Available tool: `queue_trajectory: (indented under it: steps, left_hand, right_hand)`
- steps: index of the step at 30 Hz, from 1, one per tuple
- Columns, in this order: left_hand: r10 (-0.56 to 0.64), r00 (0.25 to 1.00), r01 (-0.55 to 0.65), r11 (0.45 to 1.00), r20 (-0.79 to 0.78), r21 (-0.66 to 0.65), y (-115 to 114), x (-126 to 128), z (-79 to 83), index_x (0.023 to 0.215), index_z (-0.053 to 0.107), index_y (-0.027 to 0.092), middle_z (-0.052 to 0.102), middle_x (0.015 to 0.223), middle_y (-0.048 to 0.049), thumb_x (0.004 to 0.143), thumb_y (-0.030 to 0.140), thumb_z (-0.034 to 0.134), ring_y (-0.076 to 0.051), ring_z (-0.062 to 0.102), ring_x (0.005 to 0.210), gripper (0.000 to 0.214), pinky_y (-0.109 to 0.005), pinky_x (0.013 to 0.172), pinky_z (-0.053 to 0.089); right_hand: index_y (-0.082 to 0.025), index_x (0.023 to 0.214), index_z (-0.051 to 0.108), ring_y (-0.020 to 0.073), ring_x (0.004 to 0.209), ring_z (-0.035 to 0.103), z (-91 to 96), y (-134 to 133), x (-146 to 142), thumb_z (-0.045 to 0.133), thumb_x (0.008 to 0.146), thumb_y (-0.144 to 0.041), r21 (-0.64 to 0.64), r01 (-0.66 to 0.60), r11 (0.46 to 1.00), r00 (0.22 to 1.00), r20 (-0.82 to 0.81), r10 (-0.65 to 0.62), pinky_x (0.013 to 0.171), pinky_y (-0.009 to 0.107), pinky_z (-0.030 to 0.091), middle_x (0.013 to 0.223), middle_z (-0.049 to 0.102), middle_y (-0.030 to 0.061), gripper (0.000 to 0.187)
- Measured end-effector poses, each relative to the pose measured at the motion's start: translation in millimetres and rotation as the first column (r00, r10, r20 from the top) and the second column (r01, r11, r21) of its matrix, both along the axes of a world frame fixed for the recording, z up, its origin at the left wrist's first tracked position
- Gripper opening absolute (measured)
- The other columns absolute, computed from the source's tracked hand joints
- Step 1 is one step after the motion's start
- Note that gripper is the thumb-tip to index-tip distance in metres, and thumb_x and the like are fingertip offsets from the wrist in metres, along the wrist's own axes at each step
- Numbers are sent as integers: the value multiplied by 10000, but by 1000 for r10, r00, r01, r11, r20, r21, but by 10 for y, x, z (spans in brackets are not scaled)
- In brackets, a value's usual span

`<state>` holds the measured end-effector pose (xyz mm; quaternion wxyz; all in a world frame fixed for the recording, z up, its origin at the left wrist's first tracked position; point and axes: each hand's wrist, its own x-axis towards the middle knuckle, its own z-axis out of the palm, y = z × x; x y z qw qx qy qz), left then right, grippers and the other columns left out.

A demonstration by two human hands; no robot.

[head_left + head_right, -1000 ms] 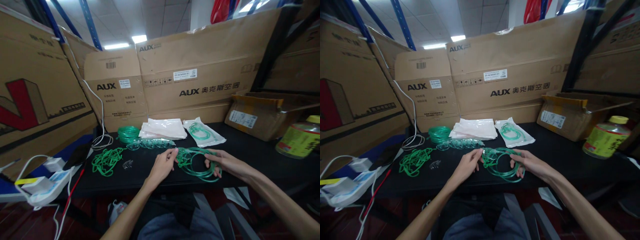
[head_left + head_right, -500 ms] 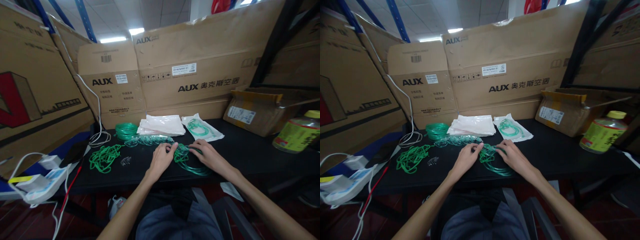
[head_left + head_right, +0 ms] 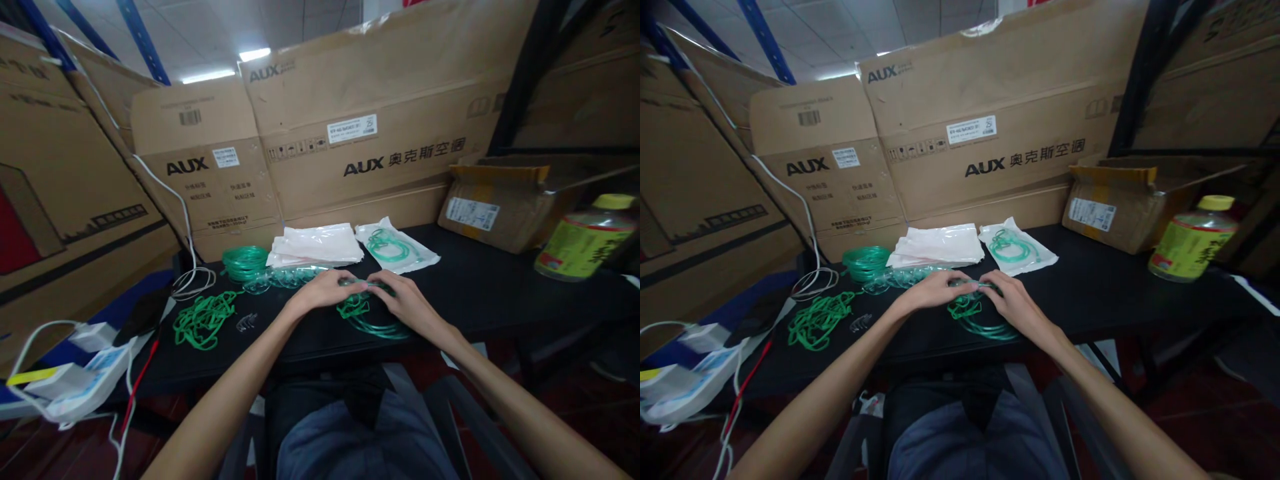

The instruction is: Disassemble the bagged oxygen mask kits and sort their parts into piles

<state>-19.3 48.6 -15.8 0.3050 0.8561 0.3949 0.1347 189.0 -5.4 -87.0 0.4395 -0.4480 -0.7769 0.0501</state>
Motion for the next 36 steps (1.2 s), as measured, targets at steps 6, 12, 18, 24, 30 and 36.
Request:
queue_trajectory:
  steps: [6, 12, 18, 24, 30, 36]
  left_hand:
    - [-98, 992, 98, 995, -82, -5, 115, 67, -24, 1069, 762, 230, 775, 1059, -6, 919, 461, 529, -217, 686, 1001, 361, -277, 899, 492]
    - [-117, 990, 126, 984, -79, 128, 74, 69, -67, 1066, 732, 259, 754, 997, 5, 944, 421, 473, -204, 676, 946, 329, -282, 886, 486]
    - [-90, 989, 115, 963, -114, 244, -63, 19, -73, 1165, 681, 302, 738, 1051, -1, 974, 443, 487, -239, 670, 1006, 307, -327, 931, 471]
    - [-63, 976, 162, 848, -208, 505, -160, 0, -81, 1248, 623, 290, 670, 1225, -44, 1026, 452, 445, -244, 608, 1158, 327, -321, 963, 464]
    - [-38, 935, 289, 657, -352, 697, -191, -35, -101, 1331, 572, 257, 595, 1317, -104, 1067, 362, 377, -266, 518, 1232, 345, -339, 922, 463]
    - [-11, 968, 177, 733, -249, 657, -236, -64, 2, 1243, 643, 220, 689, 1190, -107, 1051, 376, 414, -275, 628, 1121, 337, -425, 1025, 404]
  right_hand:
    - [-206, 944, 668, 215, 857, 697, 69, -16, -17, 605, 957, -247, -18, -20, 1000, 999, -25, 20, 782, 302, 522, 918, 728, 54, 76]
    - [-217, 956, 678, 223, 845, 700, 62, -47, -19, 567, 974, -279, -49, 6, 999, 1000, -3, -7, 780, 308, 518, 911, 746, 54, 129]
    - [-228, 961, 670, 220, 821, 667, 15, -66, -13, 520, 1010, -313, -37, 24, 999, 996, 86, -20, 790, 314, 475, 896, 726, 52, 179]
    - [-215, 943, 640, 212, 793, 649, -20, -46, 8, 446, 1040, -278, -18, 36, 999, 990, 140, -33, 771, 311, 435, 871, 698, 54, 226]
    - [-218, 832, 601, 212, 725, 606, -56, 27, -7, 409, 1028, -216, -13, 44, 999, 984, 176, -41, 717, 314, 410, 767, 643, 47, 274]
    - [-233, 884, 601, 245, 822, 604, 4, -19, -19, 452, 1028, -284, 3, 74, 997, 987, 144, -74, 783, 350, 436, 851, 654, 70, 213]
